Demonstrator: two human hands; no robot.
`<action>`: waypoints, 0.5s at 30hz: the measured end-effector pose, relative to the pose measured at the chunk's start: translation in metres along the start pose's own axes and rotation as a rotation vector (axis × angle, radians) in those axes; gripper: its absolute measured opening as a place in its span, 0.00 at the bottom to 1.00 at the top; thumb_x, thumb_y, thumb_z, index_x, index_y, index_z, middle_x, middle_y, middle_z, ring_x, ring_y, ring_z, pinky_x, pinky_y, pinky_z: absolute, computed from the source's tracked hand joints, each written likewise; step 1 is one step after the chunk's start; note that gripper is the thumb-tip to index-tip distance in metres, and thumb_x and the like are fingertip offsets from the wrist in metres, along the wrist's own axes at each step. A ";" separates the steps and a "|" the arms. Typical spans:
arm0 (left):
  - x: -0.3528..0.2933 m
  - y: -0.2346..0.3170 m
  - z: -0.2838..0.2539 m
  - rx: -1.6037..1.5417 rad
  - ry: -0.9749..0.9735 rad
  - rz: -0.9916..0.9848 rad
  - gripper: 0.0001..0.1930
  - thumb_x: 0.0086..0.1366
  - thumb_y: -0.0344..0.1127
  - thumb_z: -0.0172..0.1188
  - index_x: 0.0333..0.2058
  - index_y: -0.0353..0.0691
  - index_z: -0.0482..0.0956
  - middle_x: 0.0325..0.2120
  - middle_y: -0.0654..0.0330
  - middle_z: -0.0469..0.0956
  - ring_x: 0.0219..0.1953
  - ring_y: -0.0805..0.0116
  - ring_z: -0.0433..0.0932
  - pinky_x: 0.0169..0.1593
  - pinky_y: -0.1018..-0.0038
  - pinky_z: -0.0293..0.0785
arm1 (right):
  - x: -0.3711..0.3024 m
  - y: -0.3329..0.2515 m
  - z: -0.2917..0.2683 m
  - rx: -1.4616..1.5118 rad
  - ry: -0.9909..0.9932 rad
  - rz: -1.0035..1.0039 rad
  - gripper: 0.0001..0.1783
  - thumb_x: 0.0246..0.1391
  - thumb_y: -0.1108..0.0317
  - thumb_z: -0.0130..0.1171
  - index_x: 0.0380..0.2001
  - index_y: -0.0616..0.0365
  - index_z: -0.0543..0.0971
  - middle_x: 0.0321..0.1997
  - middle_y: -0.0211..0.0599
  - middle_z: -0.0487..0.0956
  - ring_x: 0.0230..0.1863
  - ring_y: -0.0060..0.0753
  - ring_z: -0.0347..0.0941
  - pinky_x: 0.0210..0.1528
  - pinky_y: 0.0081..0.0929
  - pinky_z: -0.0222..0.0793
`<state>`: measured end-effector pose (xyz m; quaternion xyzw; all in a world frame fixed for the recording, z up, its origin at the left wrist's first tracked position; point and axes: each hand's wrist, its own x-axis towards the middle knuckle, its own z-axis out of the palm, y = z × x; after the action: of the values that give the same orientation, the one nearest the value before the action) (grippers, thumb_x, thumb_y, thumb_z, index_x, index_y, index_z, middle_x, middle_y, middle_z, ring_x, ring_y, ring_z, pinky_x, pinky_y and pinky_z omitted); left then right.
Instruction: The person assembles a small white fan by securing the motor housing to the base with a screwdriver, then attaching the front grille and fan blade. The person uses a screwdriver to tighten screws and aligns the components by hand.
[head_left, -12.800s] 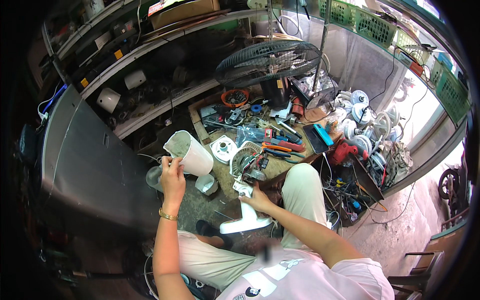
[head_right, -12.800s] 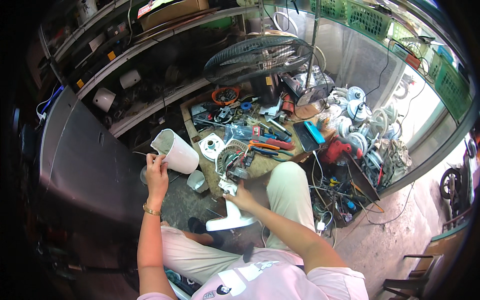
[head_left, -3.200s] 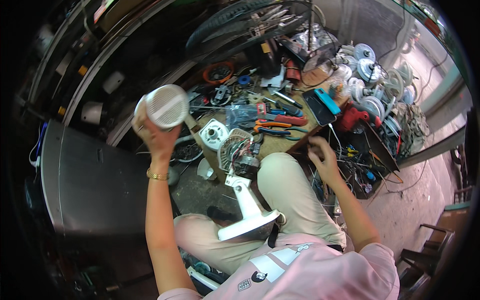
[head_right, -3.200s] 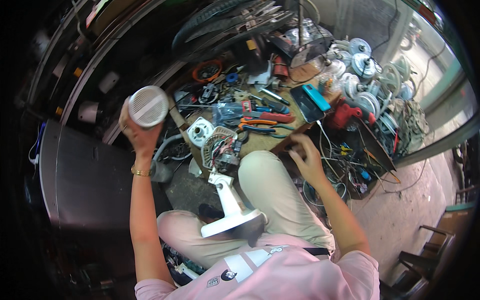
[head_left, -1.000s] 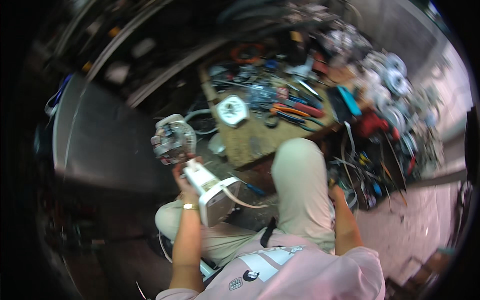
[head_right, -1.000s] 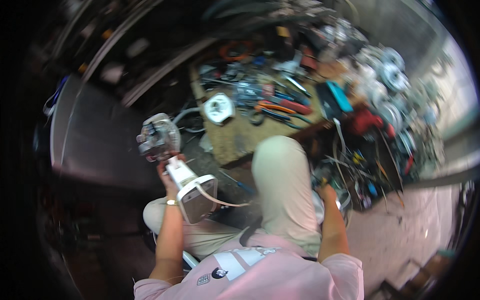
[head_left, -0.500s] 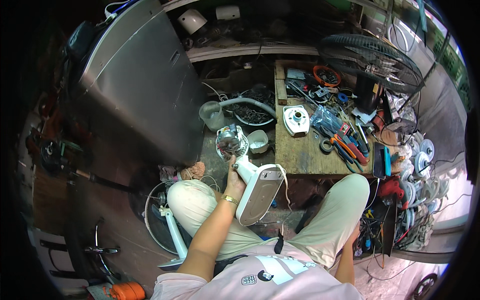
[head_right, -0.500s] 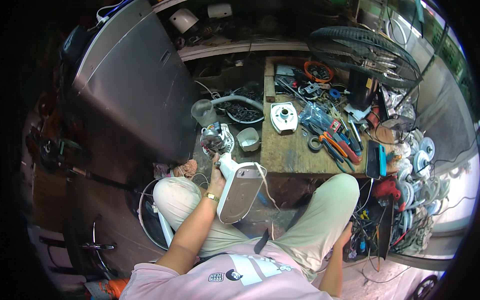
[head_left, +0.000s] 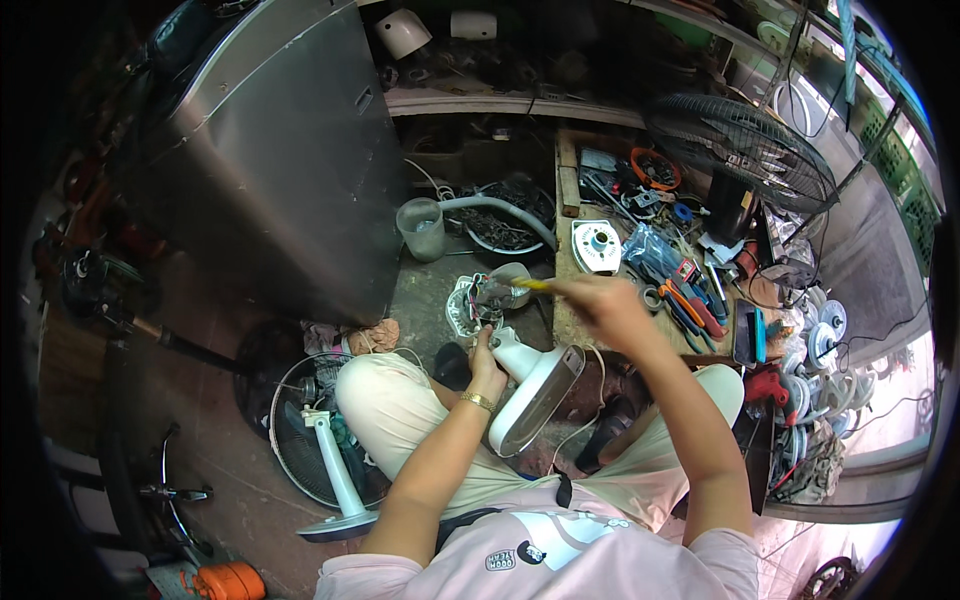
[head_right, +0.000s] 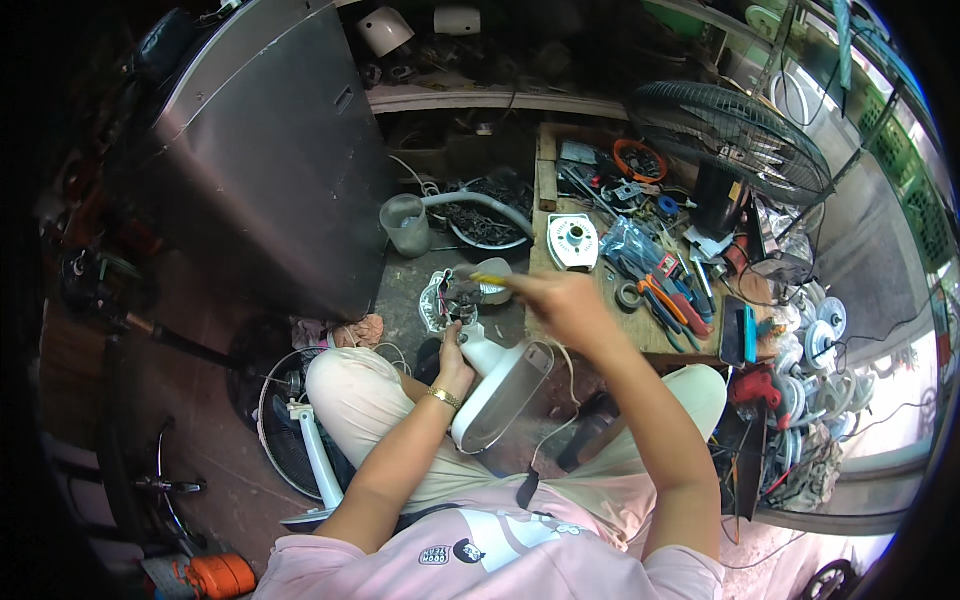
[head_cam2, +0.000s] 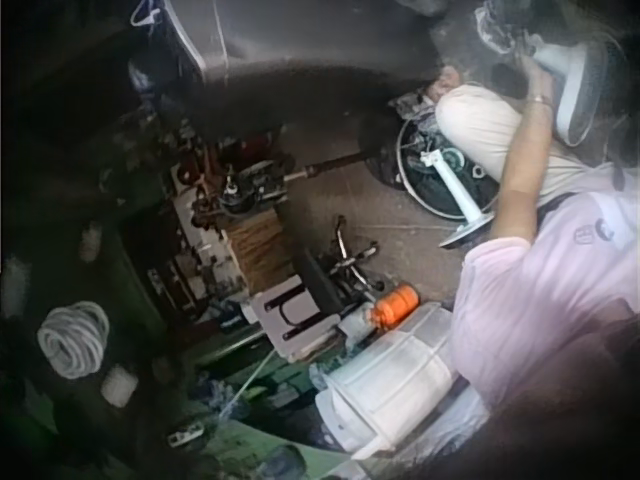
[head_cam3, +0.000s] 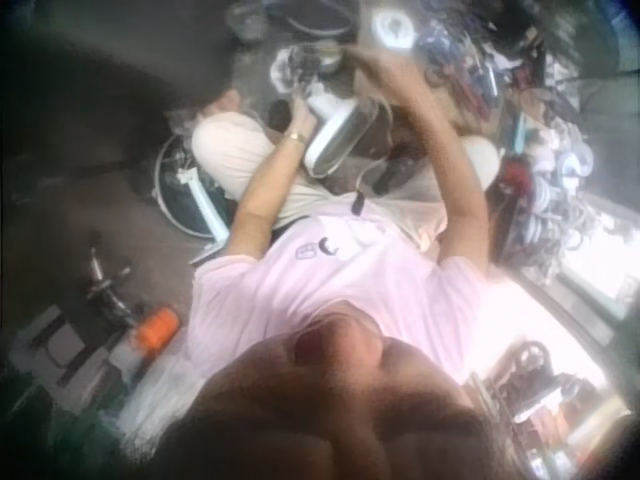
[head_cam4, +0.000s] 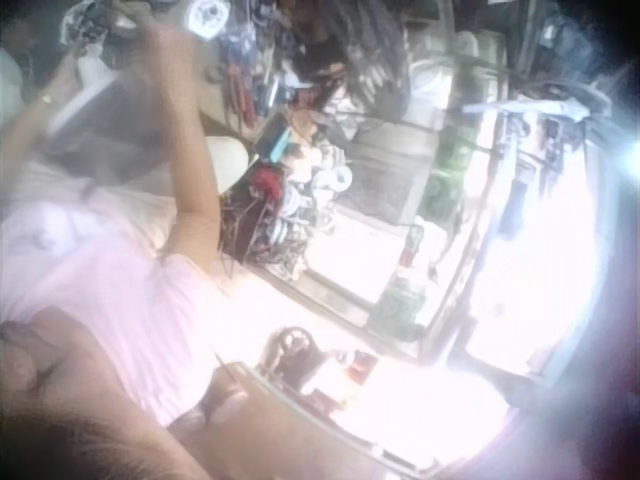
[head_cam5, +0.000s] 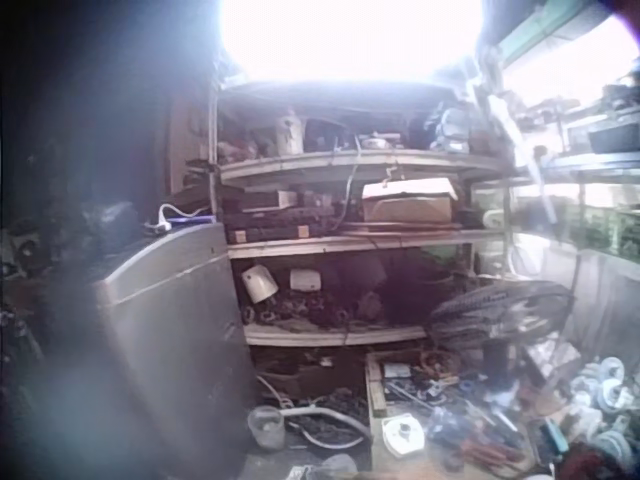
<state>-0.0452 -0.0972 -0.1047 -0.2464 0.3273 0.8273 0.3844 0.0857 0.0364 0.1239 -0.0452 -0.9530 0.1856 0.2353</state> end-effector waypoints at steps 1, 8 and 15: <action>-0.001 -0.002 0.003 0.007 -0.012 0.010 0.13 0.56 0.34 0.64 0.39 0.43 0.71 0.32 0.58 0.76 0.31 0.58 0.79 0.36 0.58 0.79 | 0.011 0.002 0.023 -0.095 -0.050 -0.105 0.17 0.44 0.76 0.59 0.41 0.52 0.80 0.29 0.39 0.79 0.28 0.45 0.76 0.28 0.37 0.72; 0.008 0.013 -0.017 0.002 0.097 0.061 0.18 0.53 0.32 0.65 0.42 0.42 0.70 0.35 0.58 0.76 0.33 0.61 0.78 0.37 0.61 0.78 | 0.042 0.001 0.048 -0.331 -0.296 -0.001 0.16 0.43 0.73 0.60 0.39 0.50 0.81 0.25 0.40 0.79 0.28 0.47 0.77 0.30 0.38 0.73; -0.002 0.012 -0.012 0.170 0.015 0.197 0.18 0.53 0.33 0.65 0.43 0.41 0.71 0.34 0.60 0.75 0.33 0.65 0.77 0.37 0.67 0.76 | 0.080 -0.009 0.027 -0.019 -0.275 -0.145 0.13 0.40 0.74 0.62 0.33 0.49 0.83 0.28 0.40 0.79 0.34 0.46 0.77 0.35 0.39 0.73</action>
<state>-0.0514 -0.1126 -0.1073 -0.1857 0.4219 0.8284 0.3183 0.0023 0.0333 0.1397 0.0473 -0.9787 0.1638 0.1148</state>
